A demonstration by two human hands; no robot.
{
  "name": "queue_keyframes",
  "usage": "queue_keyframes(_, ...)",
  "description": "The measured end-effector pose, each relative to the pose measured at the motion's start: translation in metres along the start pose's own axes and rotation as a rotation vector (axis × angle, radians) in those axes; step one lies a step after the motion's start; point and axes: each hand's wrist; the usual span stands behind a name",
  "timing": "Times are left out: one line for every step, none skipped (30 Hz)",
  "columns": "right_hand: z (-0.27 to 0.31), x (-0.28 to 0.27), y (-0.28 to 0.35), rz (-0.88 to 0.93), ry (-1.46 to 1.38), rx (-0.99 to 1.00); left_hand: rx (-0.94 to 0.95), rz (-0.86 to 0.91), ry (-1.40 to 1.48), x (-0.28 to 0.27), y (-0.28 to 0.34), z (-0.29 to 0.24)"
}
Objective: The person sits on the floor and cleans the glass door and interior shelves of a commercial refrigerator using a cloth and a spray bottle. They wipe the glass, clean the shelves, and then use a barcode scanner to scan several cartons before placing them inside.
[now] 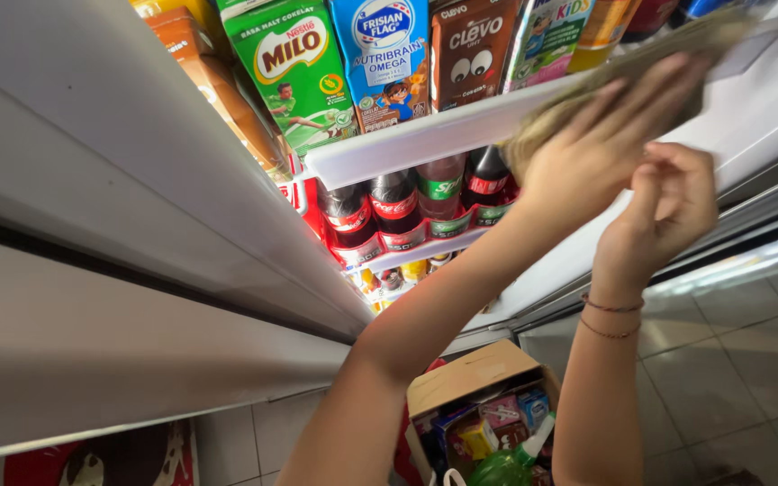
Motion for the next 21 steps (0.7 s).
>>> queue_keyframes(0.000,-0.005,0.000,-0.018,0.095,-0.070,0.027,0.040,-0.079,0.004,-0.013,-0.005)
queue_keyframes(-0.001,-0.009,0.001,-0.049,0.114,-0.072,0.057,0.078,-0.156,0.007,-0.023,-0.009)
queue_keyframes(-0.002,-0.012,0.003,-0.080,0.133,-0.073,0.088,0.116,-0.232,0.008,-0.027,-0.010)
queue_keyframes(-0.003,-0.015,0.004,-0.124,0.074,-0.008,0.094,0.113,-0.205,0.005,-0.024,-0.008)
queue_keyframes(-0.004,-0.016,0.007,-0.139,0.037,0.029,0.099,0.111,-0.178,0.001,-0.017,-0.004)
queue_keyframes(-0.005,-0.017,0.010,-0.153,0.002,0.065,0.071,0.134,-0.118,-0.006,-0.008,0.001)
queue_keyframes(-0.007,-0.018,0.013,-0.138,-0.010,0.075,0.042,0.156,-0.057,-0.013,0.001,0.007)
queue_keyframes(-0.008,-0.017,0.016,-0.124,-0.020,0.087,-0.017,0.204,0.033,-0.023,0.018,0.015)
queue_keyframes(-0.009,-0.017,0.019,-0.111,-0.029,0.099,-0.091,0.122,0.036,-0.036,0.035,0.021)
queue_keyframes(-0.009,-0.015,0.021,-0.102,-0.036,0.112,-0.161,0.123,0.006,-0.049,0.050,0.031)
queue_keyframes(-0.010,-0.013,0.022,-0.093,-0.043,0.124,-0.230,0.126,-0.023,-0.063,0.064,0.040)
queue_keyframes(-0.009,-0.014,0.025,-0.072,-0.031,0.119,-0.302,0.222,-0.080,-0.080,0.081,0.050)
queue_keyframes(-0.009,-0.014,0.028,-0.050,-0.018,0.114,-0.346,0.179,-0.131,-0.094,0.094,0.057)
queue_keyframes(-0.009,-0.015,0.030,-0.028,-0.006,0.107,-0.390,0.133,-0.182,-0.105,0.105,0.061)
queue_keyframes(-0.009,-0.015,0.032,-0.031,-0.005,0.110,-0.434,0.039,-0.127,-0.115,0.117,0.061)
queue_keyframes(-0.009,-0.017,0.035,-0.035,-0.002,0.118,-0.477,-0.052,-0.071,-0.123,0.131,0.056)
queue_keyframes(-0.009,-0.019,0.038,-0.038,0.002,0.125,-0.476,-0.100,0.030,-0.126,0.145,0.051)
queue_keyframes(-0.010,-0.020,0.042,-0.041,-0.006,0.147,-0.472,-0.149,0.132,-0.127,0.158,0.046)
queue_keyframes(-0.011,-0.022,0.047,-0.044,-0.015,0.169,-0.467,-0.199,0.234,-0.124,0.173,0.041)
queue_keyframes(-0.013,-0.024,0.052,-0.048,-0.023,0.189,-0.458,-0.196,0.301,-0.117,0.188,0.036)
queue_keyframes(-0.015,-0.024,0.059,-0.054,-0.012,0.215,-0.448,-0.193,0.368,-0.106,0.204,0.031)
Point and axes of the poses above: each hand's wrist, its own y-axis away from the middle knuckle, its own x-axis out of the palm, z = x × y, and after that the axes turned 1 degree about z, right-handed
